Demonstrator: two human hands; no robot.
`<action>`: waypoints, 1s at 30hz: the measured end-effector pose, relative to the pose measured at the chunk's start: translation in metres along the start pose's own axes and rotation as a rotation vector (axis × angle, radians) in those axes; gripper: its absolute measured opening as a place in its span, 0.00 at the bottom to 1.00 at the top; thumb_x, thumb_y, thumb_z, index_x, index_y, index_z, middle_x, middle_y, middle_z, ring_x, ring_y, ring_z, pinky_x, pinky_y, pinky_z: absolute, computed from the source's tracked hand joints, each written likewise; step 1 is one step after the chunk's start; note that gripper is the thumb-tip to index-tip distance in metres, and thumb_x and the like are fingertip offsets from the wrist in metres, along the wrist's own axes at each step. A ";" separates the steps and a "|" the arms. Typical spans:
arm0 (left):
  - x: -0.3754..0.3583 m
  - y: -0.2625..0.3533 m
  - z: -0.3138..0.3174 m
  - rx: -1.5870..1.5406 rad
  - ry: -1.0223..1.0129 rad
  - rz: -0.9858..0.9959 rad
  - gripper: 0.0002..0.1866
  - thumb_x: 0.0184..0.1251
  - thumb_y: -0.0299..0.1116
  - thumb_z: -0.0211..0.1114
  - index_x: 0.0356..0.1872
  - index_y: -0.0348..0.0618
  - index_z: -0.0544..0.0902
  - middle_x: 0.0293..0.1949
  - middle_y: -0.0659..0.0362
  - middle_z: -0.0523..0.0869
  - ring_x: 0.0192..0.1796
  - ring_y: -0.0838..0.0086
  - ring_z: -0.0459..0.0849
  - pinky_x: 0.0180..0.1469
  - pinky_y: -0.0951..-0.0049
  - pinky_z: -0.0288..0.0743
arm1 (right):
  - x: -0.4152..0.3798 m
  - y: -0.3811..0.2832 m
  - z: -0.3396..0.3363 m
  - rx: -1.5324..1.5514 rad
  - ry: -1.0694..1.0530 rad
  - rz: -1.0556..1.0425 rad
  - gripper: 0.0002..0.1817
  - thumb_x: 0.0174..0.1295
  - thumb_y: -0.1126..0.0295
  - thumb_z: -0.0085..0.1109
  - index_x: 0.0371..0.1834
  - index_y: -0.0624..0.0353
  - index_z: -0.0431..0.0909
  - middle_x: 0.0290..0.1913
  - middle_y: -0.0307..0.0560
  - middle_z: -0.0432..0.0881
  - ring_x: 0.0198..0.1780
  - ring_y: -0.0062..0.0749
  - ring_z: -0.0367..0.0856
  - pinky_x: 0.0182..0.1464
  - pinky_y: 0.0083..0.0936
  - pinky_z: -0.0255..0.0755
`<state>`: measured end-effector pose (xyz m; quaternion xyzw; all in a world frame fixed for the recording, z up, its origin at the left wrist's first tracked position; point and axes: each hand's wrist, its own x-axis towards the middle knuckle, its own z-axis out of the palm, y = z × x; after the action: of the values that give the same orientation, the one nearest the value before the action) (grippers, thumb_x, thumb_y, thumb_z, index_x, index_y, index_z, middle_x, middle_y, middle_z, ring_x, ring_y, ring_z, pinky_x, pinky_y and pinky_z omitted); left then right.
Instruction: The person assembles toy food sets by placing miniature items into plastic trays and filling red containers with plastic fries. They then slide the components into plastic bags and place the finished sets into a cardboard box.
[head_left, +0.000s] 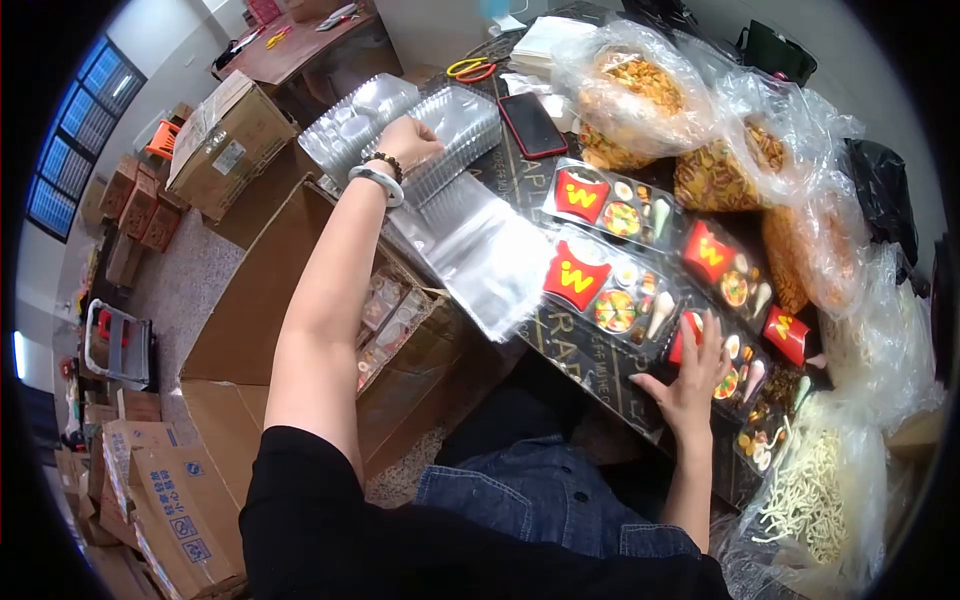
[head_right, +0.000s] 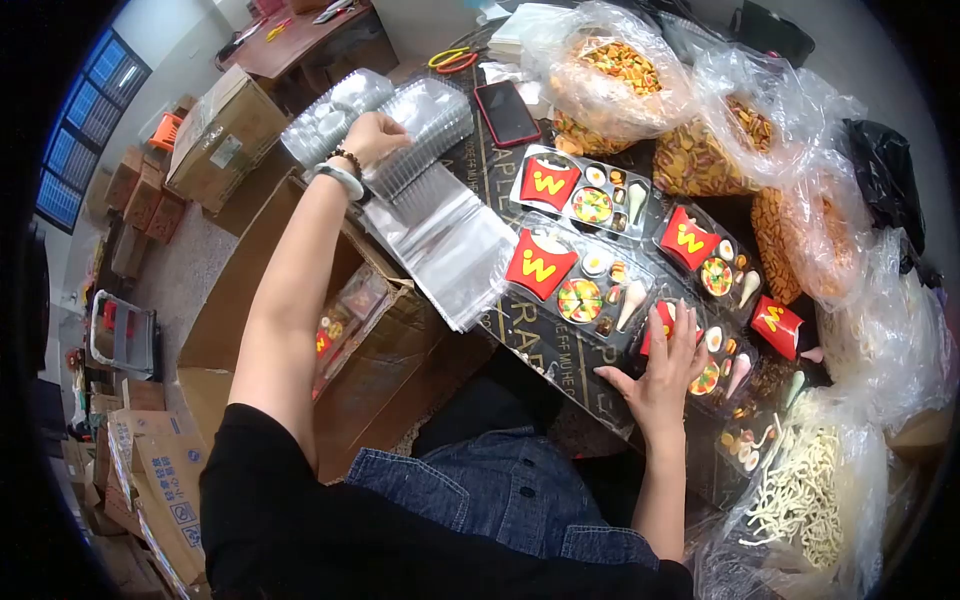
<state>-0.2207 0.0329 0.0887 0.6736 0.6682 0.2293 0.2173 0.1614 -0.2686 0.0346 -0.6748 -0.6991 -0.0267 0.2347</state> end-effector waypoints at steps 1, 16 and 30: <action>0.000 0.003 -0.002 0.101 -0.018 0.046 0.10 0.44 0.32 0.67 0.28 0.38 0.84 0.27 0.53 0.84 0.31 0.66 0.83 0.38 0.71 0.75 | -0.003 0.004 0.001 -0.043 -0.058 0.023 0.47 0.40 0.51 0.69 0.65 0.54 0.59 0.68 0.59 0.53 0.69 0.51 0.52 0.65 0.49 0.42; -0.098 0.112 -0.007 -0.120 -0.275 0.732 0.19 0.60 0.21 0.58 0.54 0.40 0.76 0.37 0.60 0.83 0.37 0.79 0.78 0.43 0.79 0.72 | -0.005 0.050 -0.033 0.507 0.400 0.341 0.24 0.51 0.68 0.65 0.52 0.62 0.73 0.60 0.57 0.68 0.60 0.43 0.68 0.58 0.32 0.64; -0.130 0.094 0.137 0.078 0.101 0.612 0.21 0.55 0.34 0.64 0.52 0.41 0.76 0.50 0.48 0.74 0.54 0.57 0.71 0.55 0.62 0.66 | 0.083 -0.007 0.026 -0.012 -0.452 -0.226 0.63 0.21 0.39 0.72 0.68 0.45 0.55 0.69 0.59 0.52 0.71 0.50 0.48 0.68 0.55 0.33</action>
<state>-0.0639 -0.0962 0.0328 0.8391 0.4525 0.2915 0.0790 0.1486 -0.1829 0.0441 -0.5827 -0.8046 0.0944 0.0640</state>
